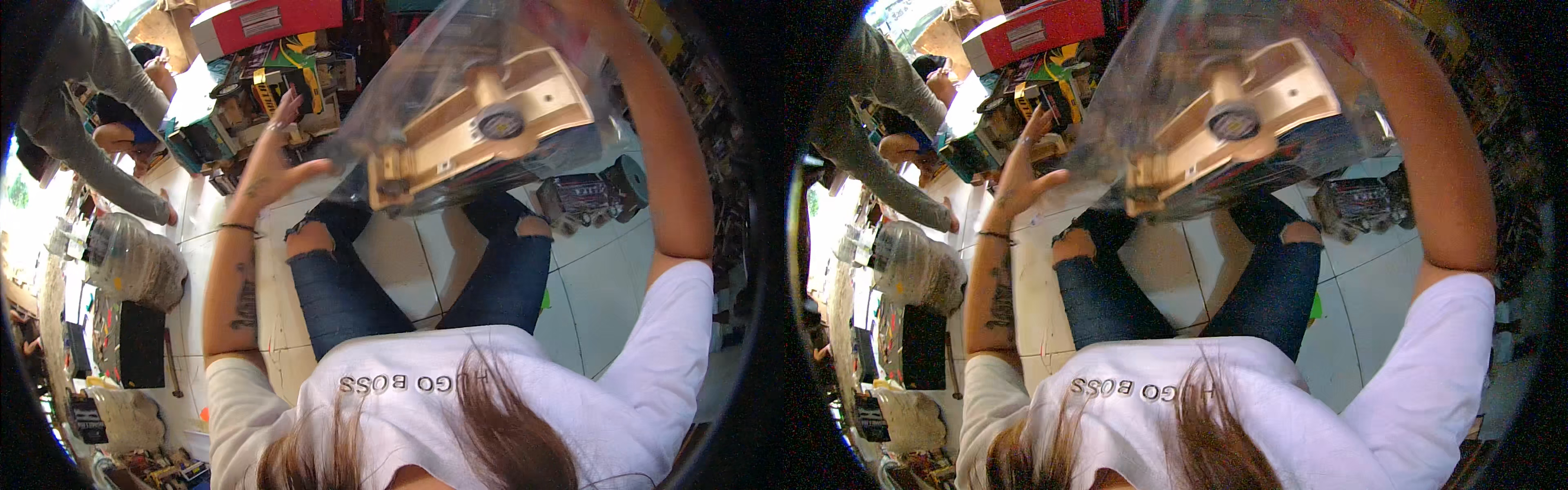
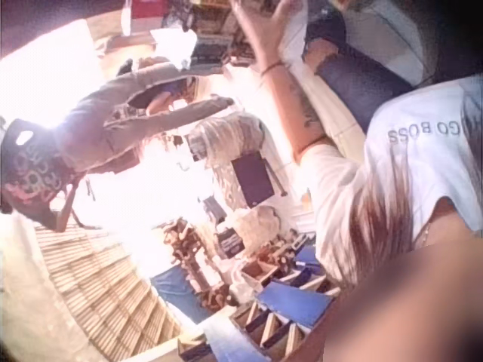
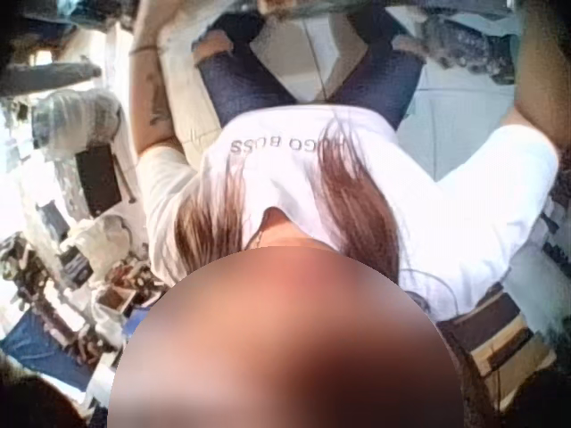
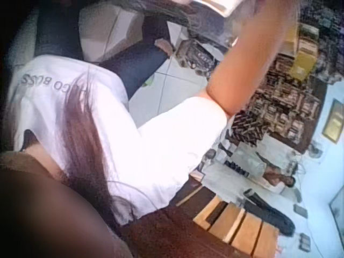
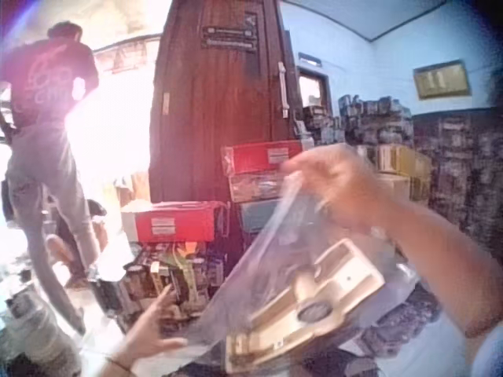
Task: The person sits on the floor and wraps several toy boxes in clear plastic film using a handheld tape dispenser. They place each box in the film, fold the edges, and secure them with tape, repeating the process for multiple items.
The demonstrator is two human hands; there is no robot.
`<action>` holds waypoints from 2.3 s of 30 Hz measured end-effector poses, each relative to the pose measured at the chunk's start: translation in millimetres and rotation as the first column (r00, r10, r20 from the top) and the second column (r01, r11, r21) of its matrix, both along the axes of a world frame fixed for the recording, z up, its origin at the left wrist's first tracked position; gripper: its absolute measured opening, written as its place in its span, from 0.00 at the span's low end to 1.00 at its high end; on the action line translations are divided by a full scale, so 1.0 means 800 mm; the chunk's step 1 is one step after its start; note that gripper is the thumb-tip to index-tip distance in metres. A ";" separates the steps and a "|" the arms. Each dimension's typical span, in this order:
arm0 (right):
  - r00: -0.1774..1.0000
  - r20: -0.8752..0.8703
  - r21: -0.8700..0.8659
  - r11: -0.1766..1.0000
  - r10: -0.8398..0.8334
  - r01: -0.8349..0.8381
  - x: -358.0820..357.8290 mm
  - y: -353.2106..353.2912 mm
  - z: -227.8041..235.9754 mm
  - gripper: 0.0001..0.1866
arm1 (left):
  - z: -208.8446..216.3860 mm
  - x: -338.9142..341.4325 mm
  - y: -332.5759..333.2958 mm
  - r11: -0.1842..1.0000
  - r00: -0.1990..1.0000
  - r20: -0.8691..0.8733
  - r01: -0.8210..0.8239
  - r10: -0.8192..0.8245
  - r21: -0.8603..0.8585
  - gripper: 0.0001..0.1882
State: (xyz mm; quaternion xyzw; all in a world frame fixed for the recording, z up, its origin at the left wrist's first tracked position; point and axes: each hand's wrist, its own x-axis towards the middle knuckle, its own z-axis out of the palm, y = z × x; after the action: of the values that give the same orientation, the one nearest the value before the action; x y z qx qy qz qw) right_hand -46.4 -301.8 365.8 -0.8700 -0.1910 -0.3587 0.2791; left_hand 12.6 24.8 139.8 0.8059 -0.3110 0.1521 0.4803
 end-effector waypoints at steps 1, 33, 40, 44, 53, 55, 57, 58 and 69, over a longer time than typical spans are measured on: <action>0.925 -0.065 -0.307 0.874 0.375 -0.376 0.021 0.015 0.000 0.11 | 0.008 0.006 -0.042 0.999 0.971 0.236 0.037 -0.040 0.015 0.67; 0.887 -0.062 0.424 0.816 0.458 -0.393 0.036 0.011 -0.269 0.20 | -0.176 -0.027 -0.036 0.273 0.783 -0.561 -0.496 -0.270 -0.824 0.27; 0.643 -0.738 0.411 0.892 0.205 0.188 -0.048 0.034 -0.534 0.38 | -0.198 -0.069 -0.019 0.328 0.697 -0.606 -0.511 -0.384 -0.795 0.29; 0.699 -0.612 0.534 0.845 0.370 0.021 -0.047 0.038 -0.480 0.40 | -0.184 -0.063 -0.038 0.361 0.737 -0.580 -0.466 -0.346 -0.808 0.30; 0.831 -0.369 0.511 0.838 0.416 -0.192 -0.059 -0.054 -0.290 0.41 | -0.126 -0.115 -0.130 0.614 0.940 -0.340 -0.284 0.027 -0.736 0.33; 0.856 -0.508 0.182 0.983 0.098 -0.004 -0.055 -0.071 -0.252 0.28 | -0.121 -0.124 -0.151 0.664 0.942 -0.317 -0.307 0.110 -0.682 0.32; 0.766 -0.641 -0.005 0.998 0.041 -0.057 -0.053 -0.079 -0.224 0.15 | -0.121 -0.128 -0.165 0.695 0.968 -0.212 -0.245 0.135 -0.676 0.32; 0.815 -0.579 -0.026 0.999 -0.030 0.019 -0.053 -0.078 -0.215 0.13 | -0.121 -0.128 -0.170 0.713 0.977 -0.166 -0.210 0.132 -0.669 0.32; 0.848 -0.484 -0.192 0.972 -0.216 0.138 -0.039 -0.058 -0.173 0.09 | -0.103 -0.126 -0.177 0.743 0.956 -0.147 -0.290 0.254 -0.604 0.34</action>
State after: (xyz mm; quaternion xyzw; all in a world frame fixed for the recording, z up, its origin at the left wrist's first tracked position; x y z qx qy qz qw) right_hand -77.5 -348.5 227.5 -0.9656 -0.0574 -0.1291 0.2183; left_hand -87.9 -116.9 57.6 0.6440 -0.1096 0.2916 0.6987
